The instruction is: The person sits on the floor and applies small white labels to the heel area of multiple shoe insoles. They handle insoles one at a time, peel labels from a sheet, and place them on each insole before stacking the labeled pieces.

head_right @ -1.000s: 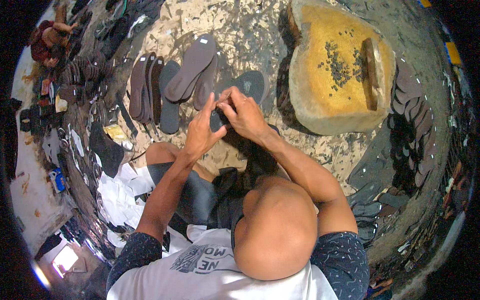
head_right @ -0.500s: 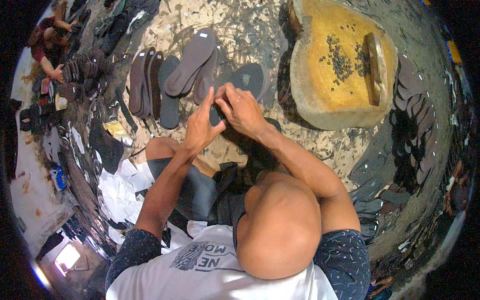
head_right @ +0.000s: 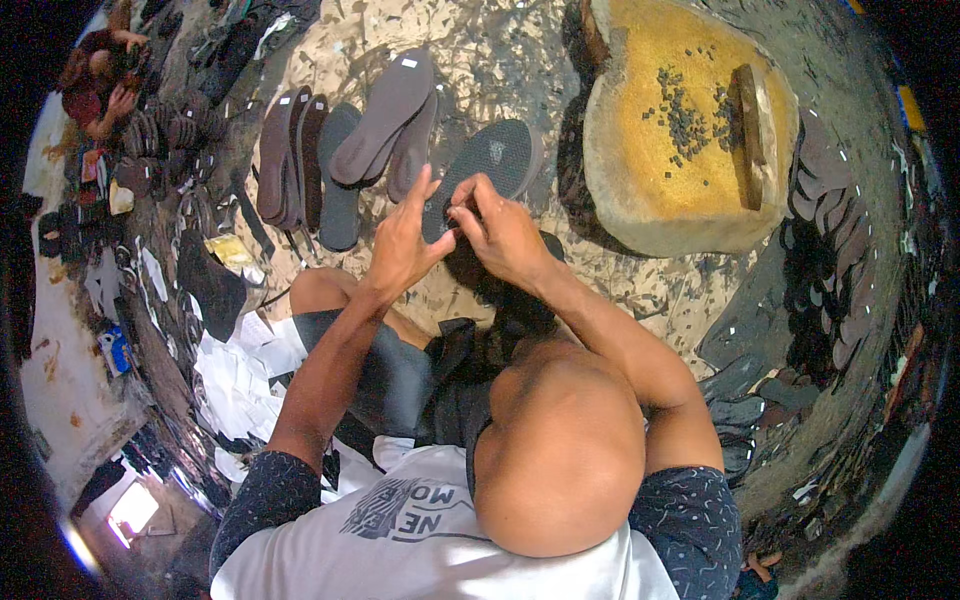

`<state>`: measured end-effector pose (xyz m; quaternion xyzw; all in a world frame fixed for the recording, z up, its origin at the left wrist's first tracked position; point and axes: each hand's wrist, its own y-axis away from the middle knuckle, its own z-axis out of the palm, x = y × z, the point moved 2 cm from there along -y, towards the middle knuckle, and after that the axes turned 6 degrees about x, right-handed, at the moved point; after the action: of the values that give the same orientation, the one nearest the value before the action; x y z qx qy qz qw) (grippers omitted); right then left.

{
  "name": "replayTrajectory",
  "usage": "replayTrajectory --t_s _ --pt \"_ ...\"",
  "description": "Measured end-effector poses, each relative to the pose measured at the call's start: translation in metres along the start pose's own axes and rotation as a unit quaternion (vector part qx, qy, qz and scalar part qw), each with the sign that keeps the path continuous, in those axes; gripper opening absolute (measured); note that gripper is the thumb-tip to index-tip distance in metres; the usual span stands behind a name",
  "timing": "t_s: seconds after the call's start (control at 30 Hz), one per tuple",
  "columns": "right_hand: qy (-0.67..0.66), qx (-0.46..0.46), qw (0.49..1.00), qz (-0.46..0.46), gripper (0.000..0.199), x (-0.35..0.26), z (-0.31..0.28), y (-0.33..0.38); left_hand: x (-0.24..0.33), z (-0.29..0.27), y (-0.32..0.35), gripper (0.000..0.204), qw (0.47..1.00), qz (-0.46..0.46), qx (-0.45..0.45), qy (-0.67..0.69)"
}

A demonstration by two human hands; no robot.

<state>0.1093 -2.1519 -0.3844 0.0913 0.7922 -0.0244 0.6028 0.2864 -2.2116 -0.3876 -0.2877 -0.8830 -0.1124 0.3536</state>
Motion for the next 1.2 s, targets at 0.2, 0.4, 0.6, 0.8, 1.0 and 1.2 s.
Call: replayTrajectory --t_s 0.2,0.4,0.6,0.8,1.0,1.2 --pt "0.047 -0.017 0.994 -0.095 0.013 -0.002 -0.001 0.003 -0.001 -0.002 -0.002 0.106 1.0 -0.01 -0.021 -0.018" --pt "-0.244 0.067 0.967 0.028 0.013 -0.002 -0.025 -0.021 0.01 -0.025 -0.02 0.092 0.995 0.051 0.047 -0.074" --pt "-0.233 0.277 0.929 0.076 0.018 0.038 -0.101 -0.04 0.006 -0.065 -0.037 0.08 0.988 0.021 0.122 -0.092" --pt "-0.19 0.263 0.938 0.121 0.017 0.07 -0.076 -0.063 0.01 -0.005 0.001 0.09 0.999 0.034 0.02 -0.019" --pt "-0.158 0.271 0.941 0.126 0.015 0.073 -0.069 -0.061 0.001 0.01 -0.001 0.093 0.998 0.06 0.017 -0.032" --pt "-0.066 0.226 0.97 0.064 0.011 0.047 -0.075 -0.053 -0.005 0.009 0.001 0.095 0.998 0.056 0.013 -0.037"
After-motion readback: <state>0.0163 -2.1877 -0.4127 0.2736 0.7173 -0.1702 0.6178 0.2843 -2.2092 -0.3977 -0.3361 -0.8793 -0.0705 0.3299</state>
